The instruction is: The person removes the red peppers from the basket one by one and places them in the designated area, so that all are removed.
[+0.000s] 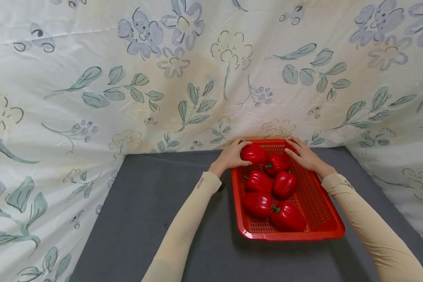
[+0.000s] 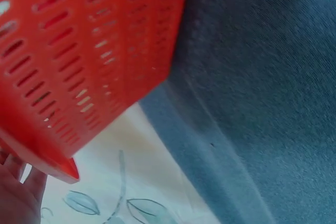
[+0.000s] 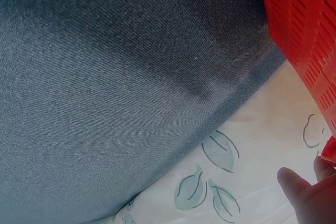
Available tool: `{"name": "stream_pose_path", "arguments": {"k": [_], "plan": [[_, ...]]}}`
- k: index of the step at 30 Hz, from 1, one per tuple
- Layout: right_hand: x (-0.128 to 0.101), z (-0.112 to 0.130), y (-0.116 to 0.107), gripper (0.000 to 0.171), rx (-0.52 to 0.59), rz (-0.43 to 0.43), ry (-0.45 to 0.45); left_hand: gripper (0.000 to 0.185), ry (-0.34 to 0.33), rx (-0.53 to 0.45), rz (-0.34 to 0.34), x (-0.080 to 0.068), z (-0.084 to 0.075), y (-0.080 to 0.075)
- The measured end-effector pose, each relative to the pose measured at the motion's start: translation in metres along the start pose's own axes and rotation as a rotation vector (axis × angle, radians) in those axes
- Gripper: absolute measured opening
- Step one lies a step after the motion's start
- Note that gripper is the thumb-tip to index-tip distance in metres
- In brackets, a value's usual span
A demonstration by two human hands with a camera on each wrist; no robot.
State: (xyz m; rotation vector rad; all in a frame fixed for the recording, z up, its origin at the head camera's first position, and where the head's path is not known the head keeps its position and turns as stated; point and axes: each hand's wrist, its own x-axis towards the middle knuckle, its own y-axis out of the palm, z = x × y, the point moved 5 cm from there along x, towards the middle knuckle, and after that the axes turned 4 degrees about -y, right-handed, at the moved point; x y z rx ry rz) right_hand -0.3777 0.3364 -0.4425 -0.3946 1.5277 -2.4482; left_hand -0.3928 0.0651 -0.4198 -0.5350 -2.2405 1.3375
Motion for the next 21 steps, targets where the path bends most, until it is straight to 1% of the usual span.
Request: {"name": "stream_pose_path", "arguments": {"k": [7,15,21], "plan": [[-0.001,-0.001,0.001,0.065,0.009,-0.007,-0.008,0.071,0.028,-0.118,-0.065,-0.005,-0.007,-0.013],[-0.002,0.001,0.0,0.065,0.018,0.006,-0.002,0.072,0.04,-0.143,-0.124,-0.012,-0.011,-0.025],[-0.003,0.0,0.001,0.064,0.029,0.006,0.002,0.071,0.025,-0.172,-0.164,-0.018,-0.009,-0.03]]}}
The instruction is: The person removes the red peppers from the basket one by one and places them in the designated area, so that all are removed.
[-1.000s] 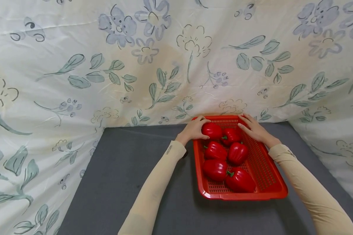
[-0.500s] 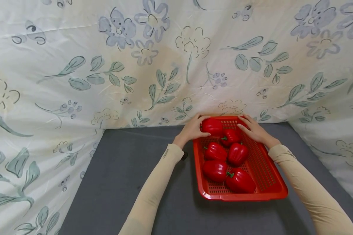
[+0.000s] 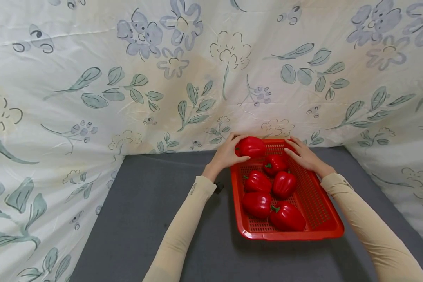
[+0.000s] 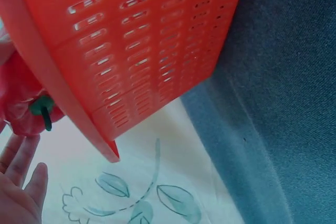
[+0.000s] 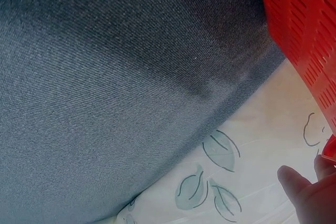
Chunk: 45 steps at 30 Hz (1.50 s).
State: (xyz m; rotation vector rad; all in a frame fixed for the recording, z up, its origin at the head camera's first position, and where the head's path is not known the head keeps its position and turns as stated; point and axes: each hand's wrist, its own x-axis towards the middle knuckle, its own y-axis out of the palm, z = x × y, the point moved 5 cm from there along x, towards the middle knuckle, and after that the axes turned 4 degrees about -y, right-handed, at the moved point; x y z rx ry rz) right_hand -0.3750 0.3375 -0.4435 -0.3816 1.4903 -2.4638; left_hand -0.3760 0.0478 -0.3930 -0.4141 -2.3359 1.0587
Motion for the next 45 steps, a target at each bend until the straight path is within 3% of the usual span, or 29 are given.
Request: {"name": "stream_pose_path", "arguments": {"k": [19,30,45], "plan": [[0.004,0.003,-0.002,0.065,0.022,0.0,-0.002,0.066,-0.021,-0.105,-0.122,-0.025,0.007,-0.028],[0.003,-0.001,-0.001,0.066,0.023,0.013,0.004,0.067,-0.043,-0.115,-0.174,-0.037,0.015,-0.042],[0.003,-0.004,0.0,0.065,0.025,0.005,0.004,0.067,-0.064,-0.142,-0.233,-0.057,0.039,-0.05]]}}
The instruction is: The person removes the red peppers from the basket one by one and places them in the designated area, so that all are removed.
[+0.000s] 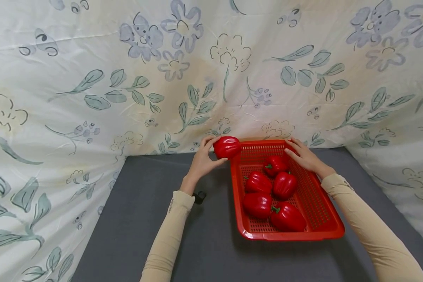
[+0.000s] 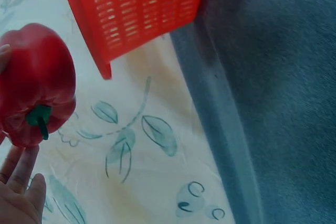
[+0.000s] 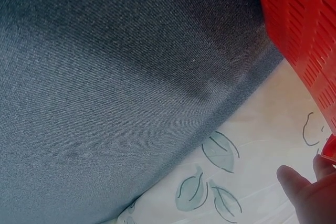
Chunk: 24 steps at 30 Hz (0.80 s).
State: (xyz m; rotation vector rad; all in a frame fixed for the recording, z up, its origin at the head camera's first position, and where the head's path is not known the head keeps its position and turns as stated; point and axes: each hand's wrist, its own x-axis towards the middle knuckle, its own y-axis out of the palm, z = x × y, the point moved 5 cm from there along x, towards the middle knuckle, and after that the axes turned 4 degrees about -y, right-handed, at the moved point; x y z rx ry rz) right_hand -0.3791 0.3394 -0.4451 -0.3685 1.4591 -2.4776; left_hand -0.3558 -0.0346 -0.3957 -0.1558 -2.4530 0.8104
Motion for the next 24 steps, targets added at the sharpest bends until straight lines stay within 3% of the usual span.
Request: {"name": "stream_pose_path", "arguments": {"k": [24], "plan": [[0.0,0.002,-0.001,0.065,0.004,-0.005,-0.013,0.068,-0.113,0.029,-0.06,-0.028,0.032,-0.027]]}}
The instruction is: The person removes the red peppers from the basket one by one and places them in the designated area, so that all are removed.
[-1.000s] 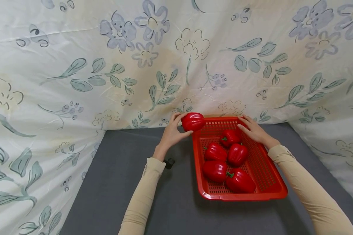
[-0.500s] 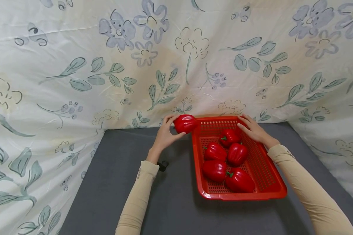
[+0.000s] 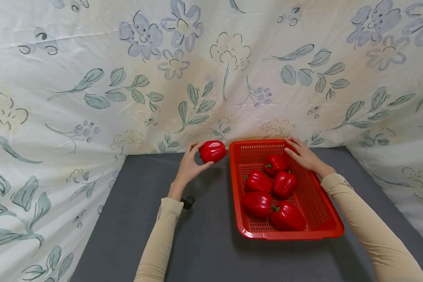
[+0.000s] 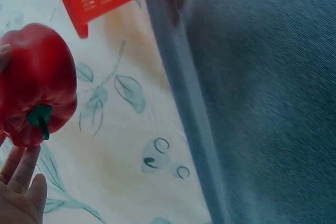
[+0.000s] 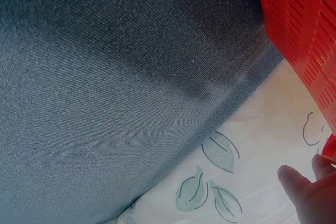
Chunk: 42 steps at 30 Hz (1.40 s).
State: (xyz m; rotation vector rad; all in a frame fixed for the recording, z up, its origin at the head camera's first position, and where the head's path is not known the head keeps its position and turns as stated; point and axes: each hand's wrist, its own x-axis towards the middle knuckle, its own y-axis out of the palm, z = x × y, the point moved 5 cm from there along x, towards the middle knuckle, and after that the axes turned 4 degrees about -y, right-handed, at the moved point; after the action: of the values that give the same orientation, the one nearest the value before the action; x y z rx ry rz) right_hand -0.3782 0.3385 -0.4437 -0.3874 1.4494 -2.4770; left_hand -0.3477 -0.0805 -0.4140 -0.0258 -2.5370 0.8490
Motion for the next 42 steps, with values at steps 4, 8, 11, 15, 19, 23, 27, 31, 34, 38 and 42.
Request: {"name": "stream_pose_path", "arguments": {"k": [4,8,11,15,19,23,27,31,34,38,42], "plan": [[-0.001,0.0,0.001,0.065,0.003,-0.011,-0.008,0.068,-0.024,0.013,-0.008,-0.006,0.008,-0.002],[-0.002,-0.001,0.002,0.066,0.008,-0.015,-0.009,0.067,-0.039,0.001,-0.006,-0.011,0.018,-0.005],[-0.002,-0.003,0.003,0.067,0.003,-0.012,-0.006,0.067,-0.054,-0.003,-0.01,-0.017,0.025,-0.008],[-0.004,-0.003,0.005,0.069,-0.002,0.0,-0.003,0.066,-0.091,-0.006,-0.021,-0.025,0.034,-0.014],[-0.005,0.0,0.004,0.07,-0.01,0.004,-0.007,0.065,-0.135,0.001,-0.017,-0.033,0.043,-0.02],[-0.006,0.001,0.002,0.07,-0.02,0.003,-0.023,0.066,-0.172,0.031,-0.002,-0.041,0.052,-0.024],[-0.005,0.002,0.001,0.07,-0.023,0.004,-0.034,0.067,-0.21,0.044,0.002,-0.048,0.061,-0.029],[-0.004,0.0,0.0,0.071,-0.026,0.007,-0.036,0.066,-0.239,0.042,-0.002,-0.054,0.069,-0.035],[-0.003,-0.001,0.0,0.071,-0.026,0.008,-0.033,0.067,-0.257,0.045,0.002,-0.058,0.073,-0.039],[-0.003,-0.001,0.0,0.071,-0.027,0.005,-0.033,0.068,-0.28,0.063,0.001,-0.063,0.079,-0.044],[-0.004,-0.001,-0.001,0.071,-0.026,0.001,-0.033,0.068,-0.308,0.076,-0.011,-0.067,0.085,-0.048]]}}
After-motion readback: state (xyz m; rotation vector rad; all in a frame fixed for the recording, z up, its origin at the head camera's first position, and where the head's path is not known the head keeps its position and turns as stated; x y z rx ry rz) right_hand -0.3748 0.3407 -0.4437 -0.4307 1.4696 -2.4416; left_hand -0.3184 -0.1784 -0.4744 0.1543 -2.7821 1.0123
